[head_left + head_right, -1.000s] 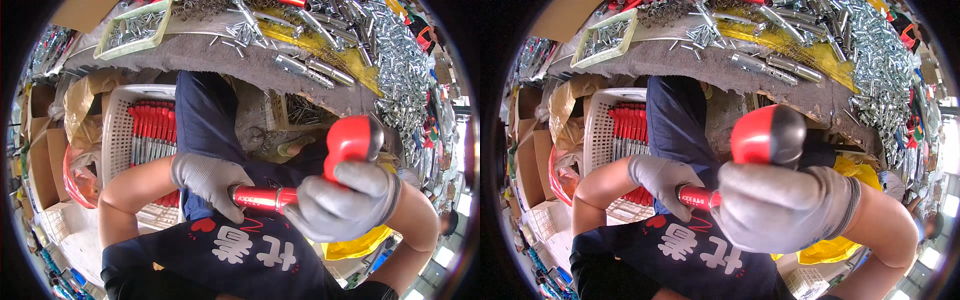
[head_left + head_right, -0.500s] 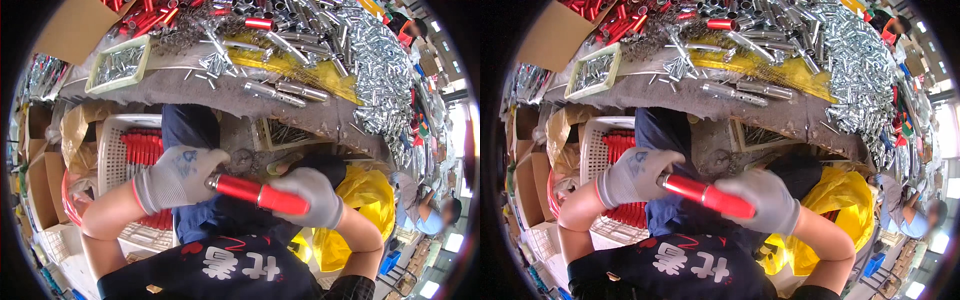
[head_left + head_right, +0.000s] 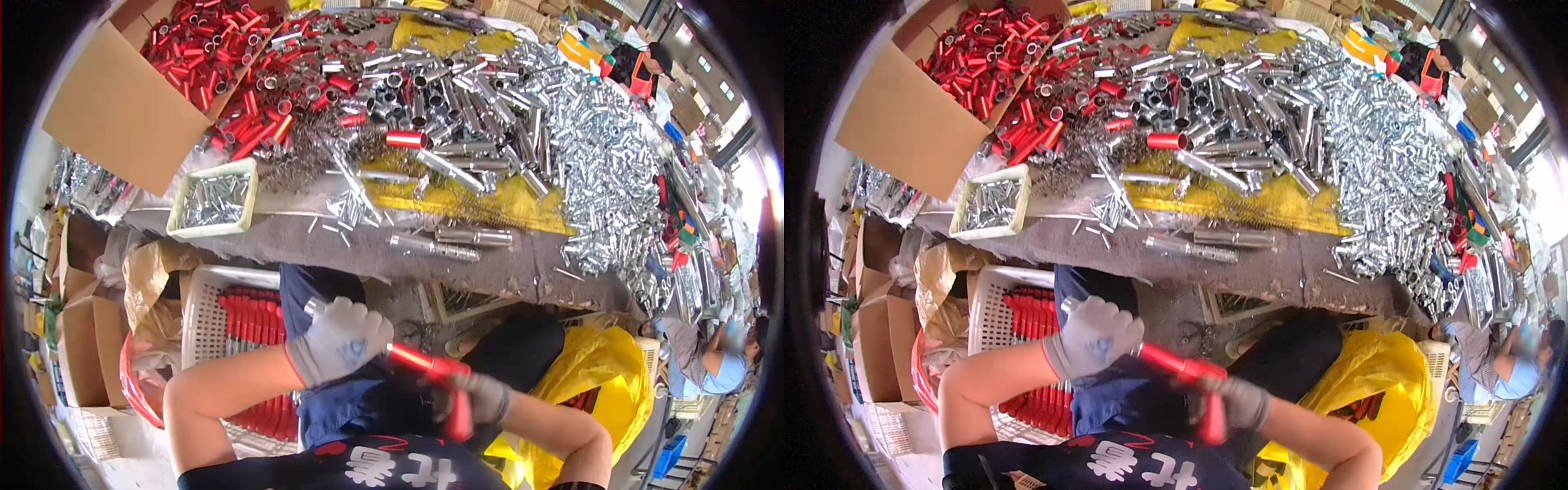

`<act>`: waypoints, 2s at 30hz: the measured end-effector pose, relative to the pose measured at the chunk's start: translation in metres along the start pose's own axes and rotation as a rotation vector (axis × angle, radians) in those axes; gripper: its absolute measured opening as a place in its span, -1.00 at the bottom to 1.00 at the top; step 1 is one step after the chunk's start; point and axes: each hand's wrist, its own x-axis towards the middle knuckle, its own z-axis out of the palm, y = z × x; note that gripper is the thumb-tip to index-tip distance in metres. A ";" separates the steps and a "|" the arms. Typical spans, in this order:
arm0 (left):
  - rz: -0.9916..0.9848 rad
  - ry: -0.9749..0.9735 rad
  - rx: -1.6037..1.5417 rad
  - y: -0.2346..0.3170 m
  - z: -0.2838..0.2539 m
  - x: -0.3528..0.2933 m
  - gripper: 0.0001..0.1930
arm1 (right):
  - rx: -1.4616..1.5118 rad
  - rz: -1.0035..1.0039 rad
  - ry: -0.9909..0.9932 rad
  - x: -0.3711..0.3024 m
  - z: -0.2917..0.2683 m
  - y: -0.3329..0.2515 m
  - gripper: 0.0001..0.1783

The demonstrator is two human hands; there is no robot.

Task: Assembling red and silver metal hardware components by hand at a factory workbench.

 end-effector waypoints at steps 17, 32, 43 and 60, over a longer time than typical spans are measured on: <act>-0.134 -0.575 -0.633 0.020 0.000 0.027 -0.73 | -1.453 -0.707 0.310 -0.023 -0.005 -0.029 -0.45; -0.483 0.917 -2.133 0.019 -0.027 0.092 -0.37 | -1.813 -0.749 1.022 -0.017 -0.085 -0.189 -0.74; -0.460 0.185 -1.918 0.059 0.031 0.056 -0.20 | -1.863 -0.598 1.208 -0.021 -0.104 -0.225 -0.81; -0.118 0.292 -1.015 0.057 0.023 0.092 -0.43 | -1.033 -0.571 0.277 -0.045 -0.019 -0.145 -0.76</act>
